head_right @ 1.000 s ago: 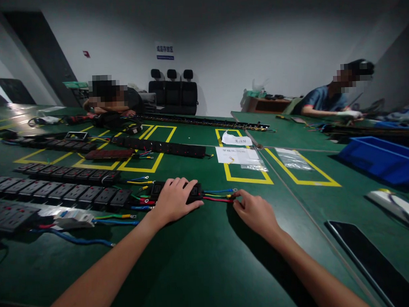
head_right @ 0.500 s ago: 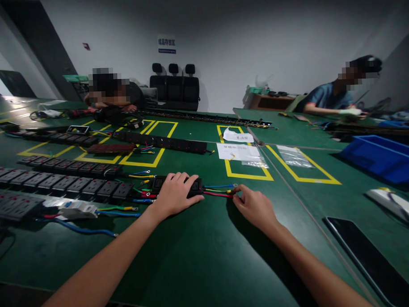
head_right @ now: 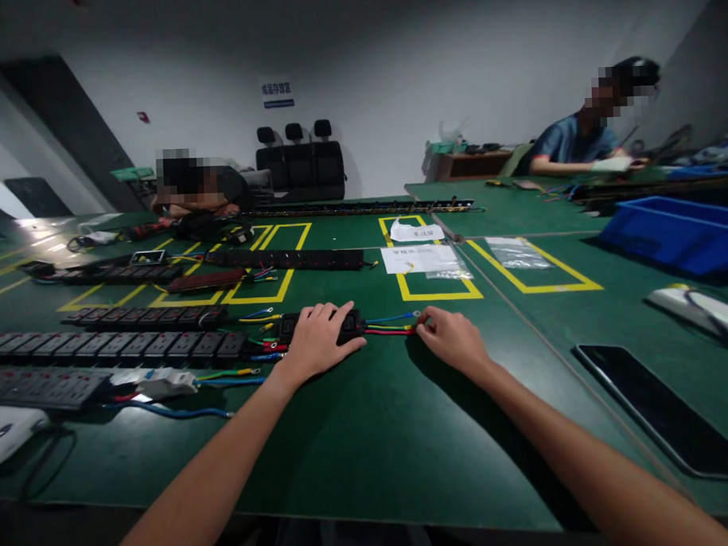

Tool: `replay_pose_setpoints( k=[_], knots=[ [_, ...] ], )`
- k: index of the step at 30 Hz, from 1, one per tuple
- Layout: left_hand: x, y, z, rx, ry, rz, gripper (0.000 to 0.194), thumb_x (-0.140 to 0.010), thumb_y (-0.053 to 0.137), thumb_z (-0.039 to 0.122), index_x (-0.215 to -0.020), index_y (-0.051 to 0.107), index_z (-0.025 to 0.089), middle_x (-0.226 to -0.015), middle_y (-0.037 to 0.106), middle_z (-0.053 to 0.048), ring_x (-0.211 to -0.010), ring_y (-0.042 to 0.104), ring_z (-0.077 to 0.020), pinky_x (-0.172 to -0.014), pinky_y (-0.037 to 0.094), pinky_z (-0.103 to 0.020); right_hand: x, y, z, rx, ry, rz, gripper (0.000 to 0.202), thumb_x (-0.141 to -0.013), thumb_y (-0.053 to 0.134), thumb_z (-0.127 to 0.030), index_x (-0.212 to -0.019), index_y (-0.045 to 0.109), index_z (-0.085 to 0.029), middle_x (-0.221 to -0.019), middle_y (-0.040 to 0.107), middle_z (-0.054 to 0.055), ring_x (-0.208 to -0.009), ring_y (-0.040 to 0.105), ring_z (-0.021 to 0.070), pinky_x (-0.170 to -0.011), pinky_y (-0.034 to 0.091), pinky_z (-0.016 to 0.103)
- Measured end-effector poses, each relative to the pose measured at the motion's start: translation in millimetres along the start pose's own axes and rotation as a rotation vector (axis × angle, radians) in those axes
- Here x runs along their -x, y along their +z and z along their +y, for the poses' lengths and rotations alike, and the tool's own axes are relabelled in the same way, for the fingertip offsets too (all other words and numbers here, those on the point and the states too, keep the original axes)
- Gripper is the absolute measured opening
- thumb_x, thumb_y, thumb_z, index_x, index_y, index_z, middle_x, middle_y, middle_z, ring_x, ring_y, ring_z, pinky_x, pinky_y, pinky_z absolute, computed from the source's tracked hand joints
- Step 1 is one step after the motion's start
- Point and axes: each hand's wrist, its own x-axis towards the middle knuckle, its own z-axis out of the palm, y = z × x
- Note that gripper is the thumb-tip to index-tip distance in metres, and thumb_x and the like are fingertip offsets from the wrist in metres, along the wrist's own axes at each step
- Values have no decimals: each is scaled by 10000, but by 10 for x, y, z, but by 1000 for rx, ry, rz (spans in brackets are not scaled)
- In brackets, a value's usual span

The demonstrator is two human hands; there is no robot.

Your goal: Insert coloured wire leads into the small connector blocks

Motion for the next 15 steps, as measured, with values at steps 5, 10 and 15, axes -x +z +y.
replay_pose_setpoints(
  k=[5, 10, 15],
  knots=[
    [1, -22, -19, 49, 32, 10, 737, -960, 505, 679, -1516, 459, 197, -1272, 617, -132, -1158, 550, -312, -1011, 379, -471, -32, 29, 23, -62, -13, 69, 209, -856, 546, -350, -860, 724, -240, -722, 708, 24, -682, 624, 189, -567, 316, 270],
    [-5, -64, -14, 110, 46, 49, 668, -964, 527, 637, -1459, 521, 189, -1265, 621, -134, -1174, 554, -319, -1048, 379, -502, -41, 37, 57, -103, -47, 126, 207, -849, 544, -321, -847, 734, -241, -758, 727, 18, -694, 633, 180, -590, 338, 266],
    [-12, -124, -9, 156, 50, 157, 538, -967, 575, 538, -1376, 587, 188, -1245, 639, -130, -1179, 567, -312, -1057, 399, -508, -49, 51, 57, -136, -33, 129, 207, -850, 541, -306, -854, 737, -240, -745, 730, 12, -668, 630, 175, -582, 336, 265]
  ],
)
